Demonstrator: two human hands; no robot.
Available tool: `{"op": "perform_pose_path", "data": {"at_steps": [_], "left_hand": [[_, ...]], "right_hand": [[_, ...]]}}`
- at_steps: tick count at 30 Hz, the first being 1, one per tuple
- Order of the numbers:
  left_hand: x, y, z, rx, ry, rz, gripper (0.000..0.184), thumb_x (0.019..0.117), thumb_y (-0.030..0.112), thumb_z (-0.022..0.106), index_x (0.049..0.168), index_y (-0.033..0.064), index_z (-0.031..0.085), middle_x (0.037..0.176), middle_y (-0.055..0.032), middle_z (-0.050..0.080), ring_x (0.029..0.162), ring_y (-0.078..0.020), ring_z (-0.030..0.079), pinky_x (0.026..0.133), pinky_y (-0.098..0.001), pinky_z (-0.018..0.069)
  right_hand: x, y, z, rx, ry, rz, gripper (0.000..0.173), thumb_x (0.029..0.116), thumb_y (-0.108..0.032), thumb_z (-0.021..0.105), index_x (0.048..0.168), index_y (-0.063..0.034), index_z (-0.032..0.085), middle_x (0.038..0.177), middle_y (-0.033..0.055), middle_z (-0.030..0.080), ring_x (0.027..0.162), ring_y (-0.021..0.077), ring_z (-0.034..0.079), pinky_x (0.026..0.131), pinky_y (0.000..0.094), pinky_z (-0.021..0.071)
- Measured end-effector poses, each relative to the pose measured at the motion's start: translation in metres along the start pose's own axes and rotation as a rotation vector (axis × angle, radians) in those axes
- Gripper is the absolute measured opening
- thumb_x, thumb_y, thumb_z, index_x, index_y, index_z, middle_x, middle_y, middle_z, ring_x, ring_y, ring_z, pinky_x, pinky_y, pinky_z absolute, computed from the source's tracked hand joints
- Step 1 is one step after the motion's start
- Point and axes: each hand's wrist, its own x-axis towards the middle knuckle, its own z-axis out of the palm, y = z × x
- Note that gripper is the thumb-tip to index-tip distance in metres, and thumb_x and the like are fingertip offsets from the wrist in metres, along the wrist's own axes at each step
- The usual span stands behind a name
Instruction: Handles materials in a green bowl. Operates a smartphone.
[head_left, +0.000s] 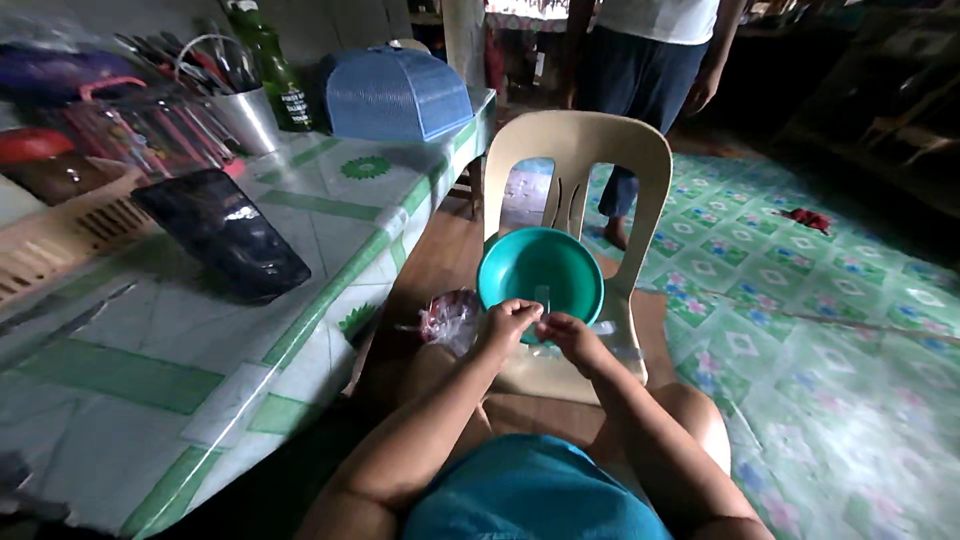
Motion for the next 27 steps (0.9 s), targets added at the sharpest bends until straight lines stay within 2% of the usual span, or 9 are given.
{"op": "perform_pose_path", "data": {"at_steps": [4, 7, 10, 13, 16, 18, 22, 24, 27], "left_hand": [[0.001, -0.003, -0.002, -0.106, -0.013, -0.035, 0.020, 0.0993, 0.022, 0.068, 0.107, 0.0038, 0.072, 0.097, -0.0033, 0.071, 0.091, -0.0094, 0.066, 0.085, -0.0292, 0.0536], [0.001, 0.000, -0.002, -0.143, -0.033, -0.034, 0.023, 0.1004, 0.021, 0.066, 0.113, 0.0021, 0.072, 0.109, -0.0065, 0.072, 0.102, -0.0114, 0.067, 0.093, -0.0317, 0.0537], [0.004, 0.003, 0.001, -0.118, 0.013, -0.022, 0.024, 0.1019, 0.023, 0.064, 0.112, 0.0026, 0.073, 0.101, -0.0054, 0.073, 0.096, -0.0115, 0.067, 0.089, -0.0317, 0.0529], [0.008, 0.002, 0.004, -0.120, 0.056, 0.001, 0.020, 0.0991, 0.021, 0.069, 0.106, 0.0032, 0.074, 0.096, -0.0048, 0.073, 0.089, -0.0107, 0.067, 0.086, -0.0307, 0.0545], [0.009, 0.001, 0.006, -0.107, 0.077, 0.017, 0.016, 0.0961, 0.019, 0.072, 0.100, 0.0033, 0.073, 0.093, -0.0039, 0.073, 0.089, -0.0097, 0.067, 0.086, -0.0300, 0.0548], [0.008, -0.004, 0.007, -0.105, 0.076, 0.041, 0.020, 0.0964, 0.022, 0.071, 0.102, 0.0028, 0.073, 0.094, -0.0038, 0.073, 0.089, -0.0089, 0.068, 0.087, -0.0291, 0.0558], [0.007, -0.007, 0.013, -0.043, 0.069, 0.088, 0.025, 0.1033, 0.024, 0.060, 0.110, 0.0036, 0.073, 0.101, -0.0027, 0.074, 0.093, -0.0090, 0.068, 0.088, -0.0295, 0.0546], [0.006, -0.007, 0.016, -0.044, 0.090, 0.062, 0.024, 0.1016, 0.024, 0.063, 0.108, 0.0041, 0.074, 0.098, -0.0027, 0.074, 0.091, -0.0095, 0.068, 0.087, -0.0302, 0.0548], [0.007, -0.009, 0.020, -0.159, 0.139, 0.031, 0.018, 0.0972, 0.020, 0.070, 0.100, 0.0022, 0.071, 0.092, -0.0040, 0.071, 0.086, -0.0100, 0.066, 0.084, -0.0292, 0.0546]], "right_hand": [[-0.001, 0.003, 0.002, 0.023, -0.012, 0.000, 0.012, 0.1023, -0.009, 0.058, 0.099, 0.0003, 0.065, 0.088, -0.0008, 0.067, 0.084, 0.0058, 0.065, 0.085, 0.0280, 0.0551], [-0.002, 0.005, 0.002, 0.019, -0.024, 0.049, 0.010, 0.1016, -0.008, 0.059, 0.099, -0.0001, 0.065, 0.087, -0.0011, 0.066, 0.082, 0.0054, 0.064, 0.083, 0.0268, 0.0555], [-0.003, 0.006, 0.000, -0.009, -0.059, 0.059, 0.012, 0.1020, -0.010, 0.059, 0.099, -0.0005, 0.065, 0.086, -0.0018, 0.067, 0.082, 0.0046, 0.064, 0.083, 0.0262, 0.0552], [-0.003, 0.005, -0.001, -0.037, -0.077, 0.050, 0.013, 0.1023, -0.010, 0.059, 0.097, -0.0008, 0.065, 0.086, -0.0024, 0.066, 0.081, 0.0033, 0.063, 0.082, 0.0250, 0.0543], [-0.004, 0.011, -0.001, -0.021, -0.084, 0.023, 0.013, 0.1022, -0.012, 0.059, 0.097, -0.0022, 0.065, 0.086, -0.0031, 0.066, 0.081, 0.0029, 0.063, 0.081, 0.0251, 0.0538], [-0.007, 0.012, 0.001, -0.020, -0.070, 0.030, 0.014, 0.1025, -0.012, 0.058, 0.099, -0.0002, 0.066, 0.088, -0.0011, 0.067, 0.082, 0.0040, 0.063, 0.082, 0.0258, 0.0539], [-0.008, 0.008, 0.004, -0.143, -0.013, 0.078, 0.018, 0.1027, -0.010, 0.056, 0.106, 0.0048, 0.066, 0.093, 0.0071, 0.068, 0.086, 0.0102, 0.064, 0.085, 0.0319, 0.0543], [-0.009, 0.007, 0.009, -0.183, -0.008, 0.101, 0.018, 0.1030, -0.009, 0.055, 0.107, 0.0056, 0.066, 0.095, 0.0092, 0.068, 0.088, 0.0126, 0.064, 0.087, 0.0345, 0.0539], [-0.010, 0.013, 0.013, -0.158, -0.016, 0.075, 0.018, 0.1024, -0.010, 0.058, 0.105, 0.0055, 0.066, 0.093, 0.0087, 0.068, 0.086, 0.0118, 0.064, 0.086, 0.0335, 0.0540]]}}
